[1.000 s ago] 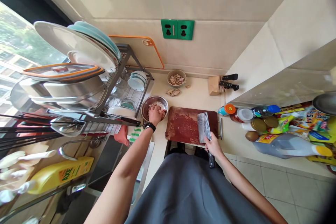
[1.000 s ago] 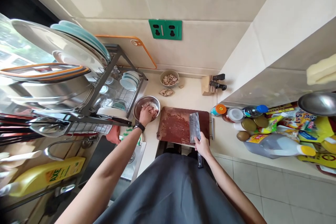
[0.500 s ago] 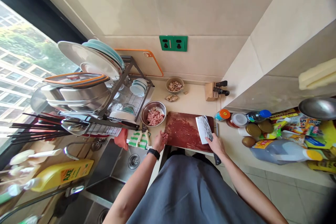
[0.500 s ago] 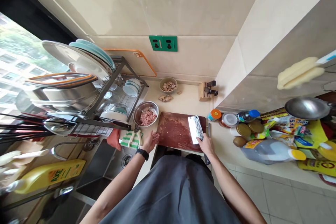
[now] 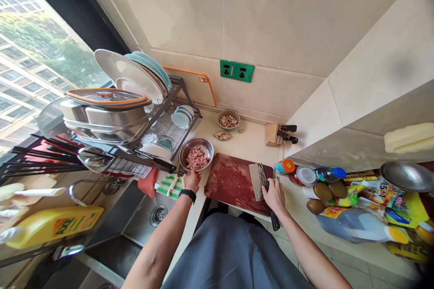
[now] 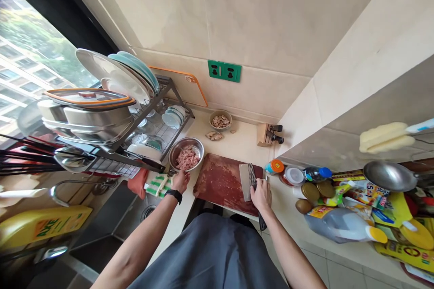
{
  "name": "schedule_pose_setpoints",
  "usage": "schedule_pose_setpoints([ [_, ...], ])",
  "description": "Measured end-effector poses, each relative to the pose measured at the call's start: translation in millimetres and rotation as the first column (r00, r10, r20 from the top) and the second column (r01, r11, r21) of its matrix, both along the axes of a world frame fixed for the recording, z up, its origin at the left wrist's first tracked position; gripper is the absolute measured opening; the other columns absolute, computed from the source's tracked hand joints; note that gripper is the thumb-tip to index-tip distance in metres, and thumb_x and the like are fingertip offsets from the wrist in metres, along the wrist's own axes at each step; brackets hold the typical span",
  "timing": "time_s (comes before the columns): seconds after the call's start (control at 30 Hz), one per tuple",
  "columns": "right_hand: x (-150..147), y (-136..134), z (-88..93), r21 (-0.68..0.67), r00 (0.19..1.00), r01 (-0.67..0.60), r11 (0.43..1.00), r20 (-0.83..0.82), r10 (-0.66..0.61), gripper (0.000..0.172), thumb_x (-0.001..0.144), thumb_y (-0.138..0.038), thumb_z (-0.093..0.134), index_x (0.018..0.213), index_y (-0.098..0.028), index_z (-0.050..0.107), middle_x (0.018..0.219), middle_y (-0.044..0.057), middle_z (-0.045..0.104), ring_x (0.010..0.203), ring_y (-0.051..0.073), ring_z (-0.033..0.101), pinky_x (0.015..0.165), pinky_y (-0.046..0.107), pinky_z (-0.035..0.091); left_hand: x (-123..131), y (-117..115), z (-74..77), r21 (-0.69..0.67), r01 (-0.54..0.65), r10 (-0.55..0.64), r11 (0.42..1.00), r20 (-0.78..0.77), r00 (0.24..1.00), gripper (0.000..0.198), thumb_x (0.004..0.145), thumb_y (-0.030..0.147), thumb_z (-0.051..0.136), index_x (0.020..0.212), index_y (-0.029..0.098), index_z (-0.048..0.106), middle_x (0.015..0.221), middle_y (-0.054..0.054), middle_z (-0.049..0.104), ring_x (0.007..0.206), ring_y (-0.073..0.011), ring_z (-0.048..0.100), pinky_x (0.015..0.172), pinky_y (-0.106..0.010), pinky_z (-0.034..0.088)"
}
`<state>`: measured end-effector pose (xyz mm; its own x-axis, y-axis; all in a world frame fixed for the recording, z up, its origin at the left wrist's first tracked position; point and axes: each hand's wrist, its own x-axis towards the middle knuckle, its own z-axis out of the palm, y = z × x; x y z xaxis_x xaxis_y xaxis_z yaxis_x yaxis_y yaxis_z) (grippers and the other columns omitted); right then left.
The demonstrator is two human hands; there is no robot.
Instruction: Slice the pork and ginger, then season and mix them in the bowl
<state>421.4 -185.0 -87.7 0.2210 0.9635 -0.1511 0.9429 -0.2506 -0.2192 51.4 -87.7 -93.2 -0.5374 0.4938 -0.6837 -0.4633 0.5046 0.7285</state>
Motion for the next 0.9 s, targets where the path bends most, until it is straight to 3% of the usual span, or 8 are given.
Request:
schedule_pose_setpoints([
  [0.1, -8, 38, 7.0, 0.061, 0.993, -0.074, 0.995, -0.088, 0.079, 0.028, 0.09, -0.026, 0.051, 0.116, -0.019, 0.058, 0.116, 0.012, 0.059, 0.108, 0.026, 0.055, 0.096, 0.036, 0.044, -6, -7, 2.9, -0.013, -0.026, 0.027, 1.0, 0.039, 0.999, 0.013, 0.091, 0.03, 0.059, 0.087, 0.02, 0.052, 0.075, 0.002, 0.061, 0.059, -0.0072, 0.058, 0.058, -0.018, 0.044],
  [0.23, -32, 124, 12.8, 0.085, 0.961, -0.233, 0.969, -0.129, 0.243, 0.032, 0.092, -0.018, 0.046, 0.12, -0.016, 0.06, 0.121, 0.013, 0.06, 0.114, 0.024, 0.053, 0.101, 0.033, 0.041, -5, -28, 3.2, -0.03, -0.015, 0.018, 0.999, 0.076, 0.997, 0.012, 0.089, 0.03, 0.059, 0.087, 0.02, 0.053, 0.082, -0.001, 0.064, 0.063, -0.0072, 0.059, 0.06, -0.019, 0.046],
  [0.4, -96, 235, -2.6, 0.063, 0.892, -0.424, 0.903, -0.146, 0.429, 0.039, 0.09, -0.013, 0.047, 0.127, -0.019, 0.06, 0.128, 0.008, 0.059, 0.116, 0.019, 0.051, 0.103, 0.029, 0.038, 13, -64, -3.0, -0.054, 0.128, -0.119, 0.99, 0.139, 0.983, 0.023, 0.079, 0.036, 0.068, 0.087, 0.016, 0.061, 0.088, -0.008, 0.068, 0.068, -0.0112, 0.062, 0.061, -0.022, 0.048],
  [0.5, -126, 281, -14.8, 0.047, 0.907, -0.405, 0.913, -0.106, 0.408, 0.046, 0.088, -0.01, 0.048, 0.133, -0.02, 0.056, 0.132, 0.011, 0.057, 0.12, 0.023, 0.046, 0.102, 0.034, 0.037, 19, -85, -3.2, -0.028, 0.217, -0.209, 0.976, 0.18, 0.961, 0.037, 0.071, 0.046, 0.073, 0.087, 0.015, 0.063, 0.088, -0.009, 0.069, 0.069, -0.0128, 0.062, 0.064, -0.024, 0.048],
  [0.67, -125, 317, -21.6, 0.046, 0.98, -0.197, 0.979, 0.02, 0.197, 0.04, 0.089, -0.008, 0.043, 0.126, -0.001, 0.055, 0.122, 0.026, 0.055, 0.12, 0.033, 0.04, 0.097, 0.045, 0.036, 8, -114, 0.8, -0.051, 0.329, -0.314, 0.943, 0.188, 0.93, 0.044, 0.064, 0.055, 0.076, 0.081, 0.017, 0.062, 0.085, -0.005, 0.067, 0.071, -0.0134, 0.061, 0.066, -0.024, 0.047],
  [0.8, -124, 312, -24.4, 0.035, 0.947, -0.321, 0.946, -0.013, 0.322, 0.039, 0.09, -0.015, 0.047, 0.127, -0.013, 0.059, 0.128, 0.017, 0.054, 0.113, 0.028, 0.047, 0.096, 0.038, 0.038, -4, -121, 3.0, -0.103, 0.318, -0.294, 0.942, 0.198, 0.935, 0.046, 0.061, 0.057, 0.077, 0.079, 0.017, 0.062, 0.082, -0.004, 0.066, 0.074, -0.014, 0.061, 0.068, -0.025, 0.047],
  [0.9, -130, 303, -29.8, 0.041, 0.9, -0.427, 0.903, -0.074, 0.429, 0.05, 0.086, -0.014, 0.053, 0.135, -0.024, 0.055, 0.136, 0.01, 0.051, 0.118, 0.026, 0.047, 0.099, 0.034, 0.037, -7, -114, 7.0, -0.11, 0.315, -0.288, 0.943, 0.21, 0.934, 0.045, 0.06, 0.055, 0.077, 0.079, 0.018, 0.062, 0.081, -0.003, 0.066, 0.075, -0.0139, 0.061, 0.07, -0.024, 0.047],
])
